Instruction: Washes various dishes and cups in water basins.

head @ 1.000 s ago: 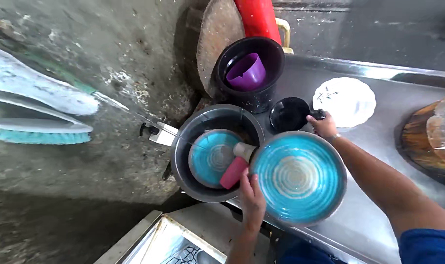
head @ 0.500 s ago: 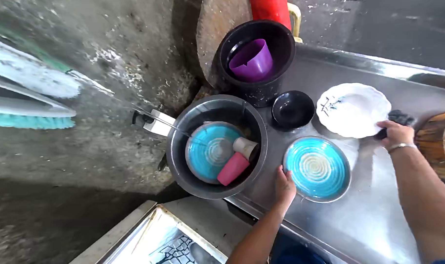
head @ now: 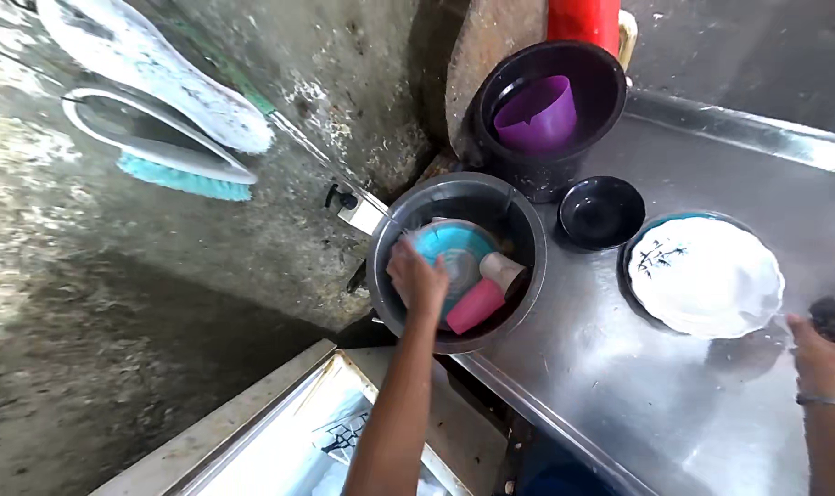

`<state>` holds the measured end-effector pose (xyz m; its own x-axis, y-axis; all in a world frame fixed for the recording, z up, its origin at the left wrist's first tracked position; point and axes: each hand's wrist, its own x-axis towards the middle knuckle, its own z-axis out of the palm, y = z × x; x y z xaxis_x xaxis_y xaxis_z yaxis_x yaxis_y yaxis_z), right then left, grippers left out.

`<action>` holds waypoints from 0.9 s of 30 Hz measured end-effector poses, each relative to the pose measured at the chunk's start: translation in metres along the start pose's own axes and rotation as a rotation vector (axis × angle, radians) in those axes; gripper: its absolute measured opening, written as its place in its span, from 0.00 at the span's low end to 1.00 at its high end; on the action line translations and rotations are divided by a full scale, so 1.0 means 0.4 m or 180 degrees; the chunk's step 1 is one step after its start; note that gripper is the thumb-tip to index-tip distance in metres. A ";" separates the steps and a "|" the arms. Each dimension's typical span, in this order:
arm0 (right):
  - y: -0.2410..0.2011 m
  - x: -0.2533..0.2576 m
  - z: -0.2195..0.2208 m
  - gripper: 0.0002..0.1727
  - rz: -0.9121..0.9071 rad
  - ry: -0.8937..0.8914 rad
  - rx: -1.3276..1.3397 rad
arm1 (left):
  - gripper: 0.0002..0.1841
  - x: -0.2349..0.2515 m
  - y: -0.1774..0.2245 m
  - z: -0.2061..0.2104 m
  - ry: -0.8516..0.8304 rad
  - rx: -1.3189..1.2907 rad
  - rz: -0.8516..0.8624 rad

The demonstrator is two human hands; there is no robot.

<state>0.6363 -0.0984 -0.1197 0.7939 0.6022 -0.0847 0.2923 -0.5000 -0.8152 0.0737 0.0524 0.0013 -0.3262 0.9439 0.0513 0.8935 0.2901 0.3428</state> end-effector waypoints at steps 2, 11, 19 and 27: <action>-0.105 -0.055 0.034 0.47 -0.0506 0.0155 0.0132 | 0.49 0.080 -0.116 0.003 -0.0373 0.0298 -0.0764; -0.711 -0.503 0.572 0.25 -0.2668 -0.2863 0.0778 | 0.22 0.109 -0.043 -0.230 -0.0629 -0.0792 -0.0173; -0.873 -0.770 0.811 0.28 -0.3859 -0.2986 0.0925 | 0.31 0.064 -0.126 -0.292 0.0268 -0.1988 -0.0590; -0.963 -0.741 0.831 0.25 -0.4299 -0.2821 0.0426 | 0.26 -0.058 -0.119 -0.117 0.0315 -0.3405 -0.0468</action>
<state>0.1111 0.1224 0.0289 -0.5439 0.7088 0.4492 0.4011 0.6897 -0.6028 0.0244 0.0094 0.0277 -0.4744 0.8803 0.0021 0.1271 0.0661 0.9897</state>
